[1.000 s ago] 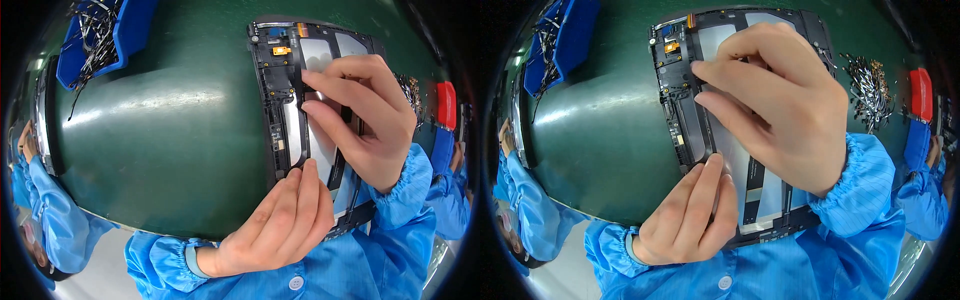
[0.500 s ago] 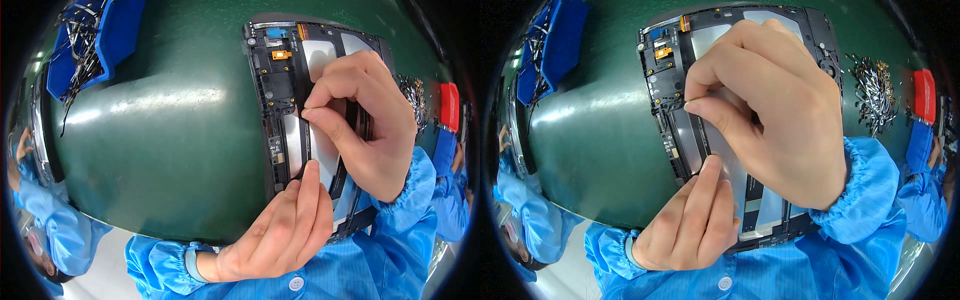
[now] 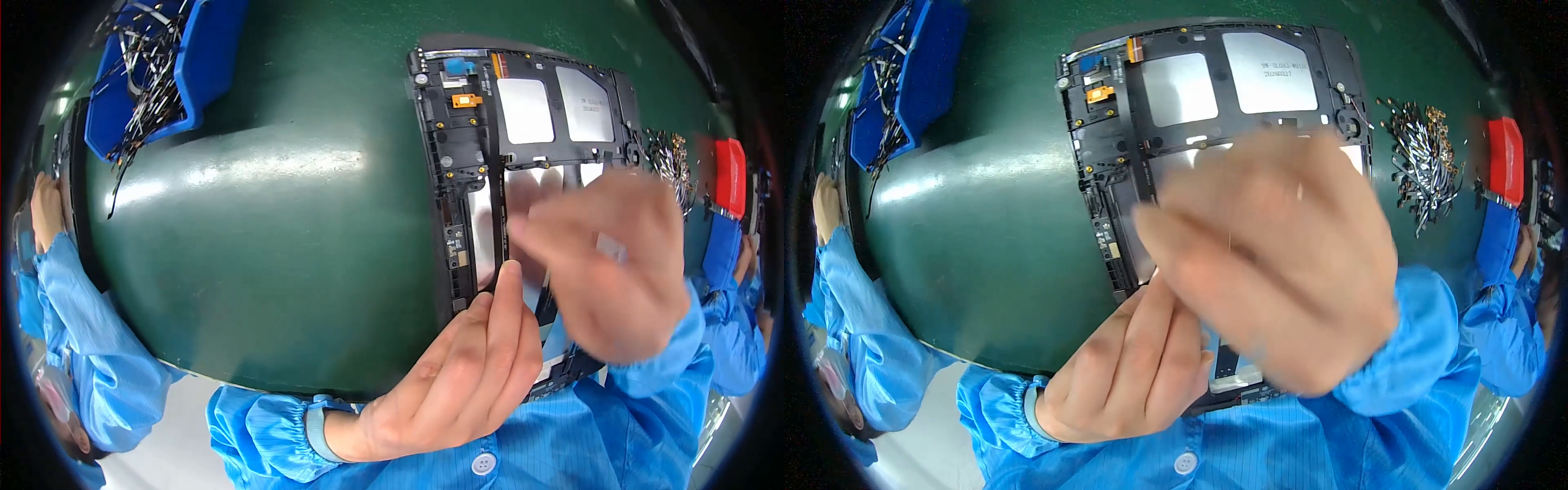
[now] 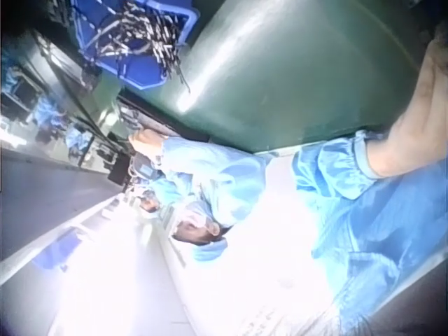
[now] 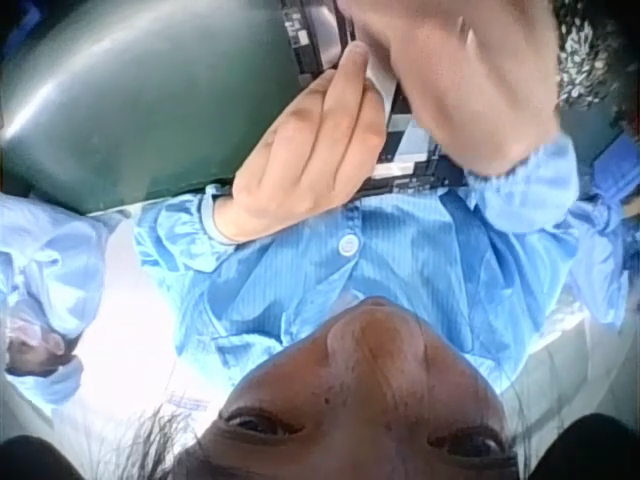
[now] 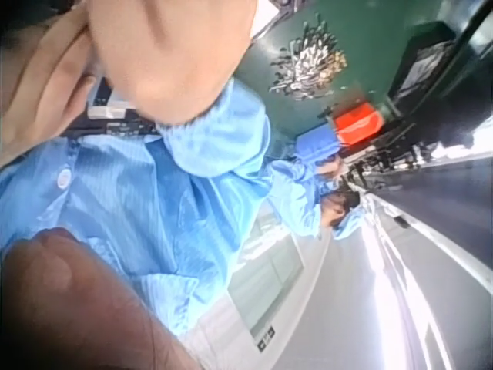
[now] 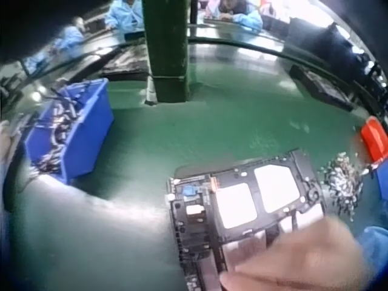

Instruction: The person assembles internal electronics components, a battery, and ribbon cables onto a tablet chassis by hand, taking the components from a bin and attaching them to the chassis.

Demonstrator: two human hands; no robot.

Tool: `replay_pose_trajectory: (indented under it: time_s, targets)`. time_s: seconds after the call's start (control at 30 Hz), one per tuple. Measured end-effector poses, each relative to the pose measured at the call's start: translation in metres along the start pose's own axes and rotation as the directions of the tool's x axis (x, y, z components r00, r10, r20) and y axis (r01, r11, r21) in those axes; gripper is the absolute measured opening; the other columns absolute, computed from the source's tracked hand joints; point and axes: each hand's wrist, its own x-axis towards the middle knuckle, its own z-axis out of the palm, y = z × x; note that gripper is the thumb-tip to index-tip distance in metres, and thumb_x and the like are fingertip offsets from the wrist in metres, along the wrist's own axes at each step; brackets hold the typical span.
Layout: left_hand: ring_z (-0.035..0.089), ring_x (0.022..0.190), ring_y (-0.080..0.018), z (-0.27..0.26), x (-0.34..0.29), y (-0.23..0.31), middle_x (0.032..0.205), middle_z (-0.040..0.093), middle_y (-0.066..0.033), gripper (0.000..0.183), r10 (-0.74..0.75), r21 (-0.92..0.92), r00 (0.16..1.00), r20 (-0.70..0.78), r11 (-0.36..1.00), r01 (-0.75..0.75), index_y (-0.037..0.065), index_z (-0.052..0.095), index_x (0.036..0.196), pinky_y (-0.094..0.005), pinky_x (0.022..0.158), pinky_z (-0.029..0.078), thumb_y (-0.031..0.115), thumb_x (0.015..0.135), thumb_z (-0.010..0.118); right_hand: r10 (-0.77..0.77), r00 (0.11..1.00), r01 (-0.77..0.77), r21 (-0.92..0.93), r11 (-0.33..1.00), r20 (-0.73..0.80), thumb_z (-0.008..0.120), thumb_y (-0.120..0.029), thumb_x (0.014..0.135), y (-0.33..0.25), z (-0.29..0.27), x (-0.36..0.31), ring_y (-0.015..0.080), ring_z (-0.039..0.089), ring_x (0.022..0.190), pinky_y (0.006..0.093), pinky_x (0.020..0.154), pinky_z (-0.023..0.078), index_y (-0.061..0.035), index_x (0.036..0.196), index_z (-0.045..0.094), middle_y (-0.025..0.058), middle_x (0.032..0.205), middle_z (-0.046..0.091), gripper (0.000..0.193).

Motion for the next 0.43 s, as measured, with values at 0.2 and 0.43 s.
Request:
replay_pose_trajectory:
  time_s: [0.2, 0.43]
  targets:
    - [0.065, 0.076, -0.011, -0.006, -0.002, 0.002, 0.095, 0.071, -0.0082, 0.021, 0.0, 0.046, 1.0, -0.021, 0.999, 0.001, 0.008, 0.066, 0.086, -0.0177, 0.068, 0.048, 0.019, 0.087, 0.048, -0.041, 0.998, 0.031, -0.173, 0.984, -0.053, 0.071, 0.002, 0.051, -0.003, 0.01, -0.001, 0.025, 0.06, 0.079, 0.0299, 0.062, 0.05, 0.0029, 0.092, 0.07, 0.0109, 0.086, 0.062, 0.041]
    - [0.065, 0.085, -0.0266, -0.038, -0.043, -0.016, 0.094, 0.067, -0.0153, 0.021, -0.011, -0.326, 1.0, -0.018, 0.945, 0.005, 0.008, 0.068, 0.091, -0.0308, 0.076, 0.056, 0.017, 0.074, 0.059, 0.236, 0.969, -0.247, -0.303, 0.92, -0.072, 0.053, 0.012, 0.078, -0.041, -0.051, -0.036, 0.0283, 0.059, 0.089, 0.0354, 0.08, 0.048, 0.0011, 0.103, 0.068, 0.0177, 0.099, 0.06, 0.031]
